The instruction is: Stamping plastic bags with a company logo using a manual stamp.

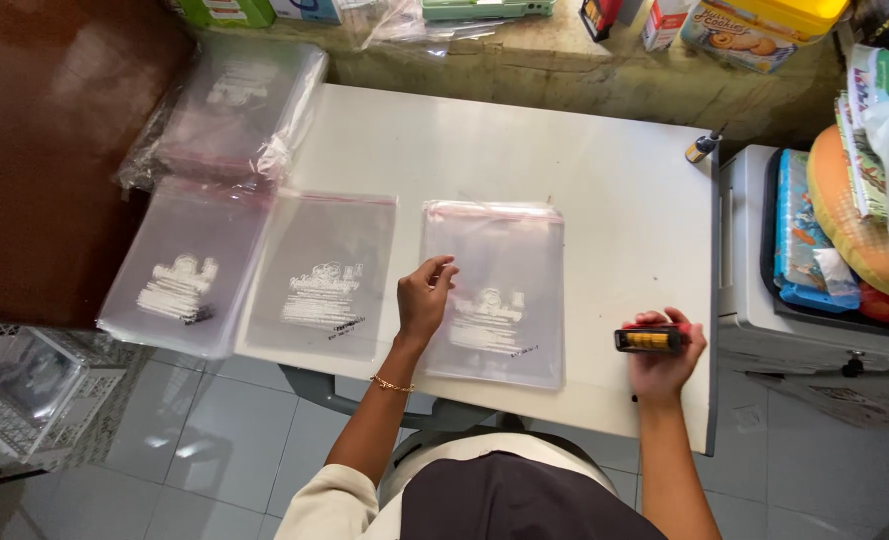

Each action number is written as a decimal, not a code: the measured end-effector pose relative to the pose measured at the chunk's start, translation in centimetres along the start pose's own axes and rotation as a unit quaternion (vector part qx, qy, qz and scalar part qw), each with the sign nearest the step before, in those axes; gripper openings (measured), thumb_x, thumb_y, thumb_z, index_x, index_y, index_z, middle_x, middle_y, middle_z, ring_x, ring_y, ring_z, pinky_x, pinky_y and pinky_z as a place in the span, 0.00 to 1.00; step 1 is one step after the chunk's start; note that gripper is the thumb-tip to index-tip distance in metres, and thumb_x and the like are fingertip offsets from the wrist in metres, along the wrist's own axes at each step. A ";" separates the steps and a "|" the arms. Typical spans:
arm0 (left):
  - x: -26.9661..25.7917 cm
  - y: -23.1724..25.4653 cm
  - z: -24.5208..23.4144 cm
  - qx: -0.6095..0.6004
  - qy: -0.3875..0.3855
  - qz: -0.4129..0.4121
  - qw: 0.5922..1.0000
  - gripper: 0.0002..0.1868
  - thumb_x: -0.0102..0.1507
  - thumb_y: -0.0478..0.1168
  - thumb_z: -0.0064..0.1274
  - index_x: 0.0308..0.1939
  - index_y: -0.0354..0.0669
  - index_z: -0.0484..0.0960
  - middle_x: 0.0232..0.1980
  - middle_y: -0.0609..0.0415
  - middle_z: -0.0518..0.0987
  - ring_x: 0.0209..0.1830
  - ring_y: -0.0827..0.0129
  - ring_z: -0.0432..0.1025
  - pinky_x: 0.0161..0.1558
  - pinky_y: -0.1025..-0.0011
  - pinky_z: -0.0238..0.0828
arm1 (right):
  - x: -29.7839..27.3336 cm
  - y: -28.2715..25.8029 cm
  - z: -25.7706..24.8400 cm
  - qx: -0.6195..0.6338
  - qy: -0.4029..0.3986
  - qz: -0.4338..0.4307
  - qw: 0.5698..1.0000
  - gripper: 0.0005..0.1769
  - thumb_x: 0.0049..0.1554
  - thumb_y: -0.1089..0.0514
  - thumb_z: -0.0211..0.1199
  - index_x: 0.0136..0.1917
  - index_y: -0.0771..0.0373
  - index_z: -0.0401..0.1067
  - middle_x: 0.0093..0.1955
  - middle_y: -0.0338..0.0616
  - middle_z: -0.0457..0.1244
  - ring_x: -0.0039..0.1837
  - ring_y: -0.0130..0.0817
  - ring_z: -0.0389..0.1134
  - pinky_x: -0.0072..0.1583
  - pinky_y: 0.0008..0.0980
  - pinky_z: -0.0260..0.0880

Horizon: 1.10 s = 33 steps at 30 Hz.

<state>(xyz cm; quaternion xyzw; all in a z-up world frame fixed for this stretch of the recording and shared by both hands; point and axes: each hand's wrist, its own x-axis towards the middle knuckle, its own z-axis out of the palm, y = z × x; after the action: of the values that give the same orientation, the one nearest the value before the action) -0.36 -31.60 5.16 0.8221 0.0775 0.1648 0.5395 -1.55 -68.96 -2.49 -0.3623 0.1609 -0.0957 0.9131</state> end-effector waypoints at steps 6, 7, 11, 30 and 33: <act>1.0 0.2 -1.6 -0.103 -0.061 -0.012 0.993 0.11 0.69 0.39 0.52 0.54 0.41 0.81 0.40 0.46 0.87 0.31 0.64 0.82 0.32 0.74 0.79 | 0.5 0.8 -1.3 -0.020 -0.026 -0.028 0.999 0.28 0.68 0.33 0.43 0.61 0.53 0.73 0.48 0.51 0.68 0.57 0.43 0.72 0.63 0.51 0.72; 1.1 -0.2 -1.6 -0.103 -0.060 -0.009 0.993 0.11 0.69 0.39 0.52 0.54 0.41 0.81 0.40 0.46 0.87 0.31 0.64 0.82 0.32 0.74 0.79 | 0.5 0.9 -1.3 -0.018 -0.028 -0.029 0.999 0.28 0.68 0.33 0.43 0.61 0.53 0.73 0.48 0.51 0.68 0.57 0.43 0.72 0.63 0.51 0.72; 1.4 -1.0 -1.5 -0.128 -0.086 -0.021 0.988 0.09 0.70 0.40 0.51 0.52 0.42 0.81 0.41 0.46 0.87 0.32 0.66 0.82 0.32 0.74 0.80 | 0.7 1.3 -2.1 -0.030 -0.031 -0.063 0.997 0.28 0.70 0.34 0.41 0.62 0.52 0.72 0.49 0.51 0.68 0.58 0.43 0.72 0.65 0.53 0.73; 6.3 -10.4 -22.5 0.020 0.140 -0.190 0.971 0.07 0.64 0.33 0.54 0.45 0.38 0.83 0.33 0.52 0.84 0.20 0.73 0.73 0.22 0.77 0.75 | -0.4 1.0 -2.9 0.005 -0.091 -0.085 0.992 0.27 0.71 0.33 0.45 0.62 0.46 0.79 0.55 0.38 0.70 0.62 0.33 0.71 0.68 0.38 0.70; 6.4 -11.9 -22.5 0.047 0.149 -0.152 0.976 0.07 0.64 0.33 0.54 0.46 0.38 0.83 0.35 0.50 0.85 0.21 0.71 0.76 0.20 0.76 0.72 | -0.9 0.9 -2.0 0.017 -0.080 -0.084 0.993 0.26 0.70 0.34 0.46 0.60 0.48 0.79 0.53 0.39 0.70 0.60 0.33 0.71 0.67 0.34 0.70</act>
<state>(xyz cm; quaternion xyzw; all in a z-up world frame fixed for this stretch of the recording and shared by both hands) -1.74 -5.43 3.73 0.7909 0.2893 0.1978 0.5017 -3.04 -69.29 -4.30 -0.3657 0.0548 -0.1454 0.9177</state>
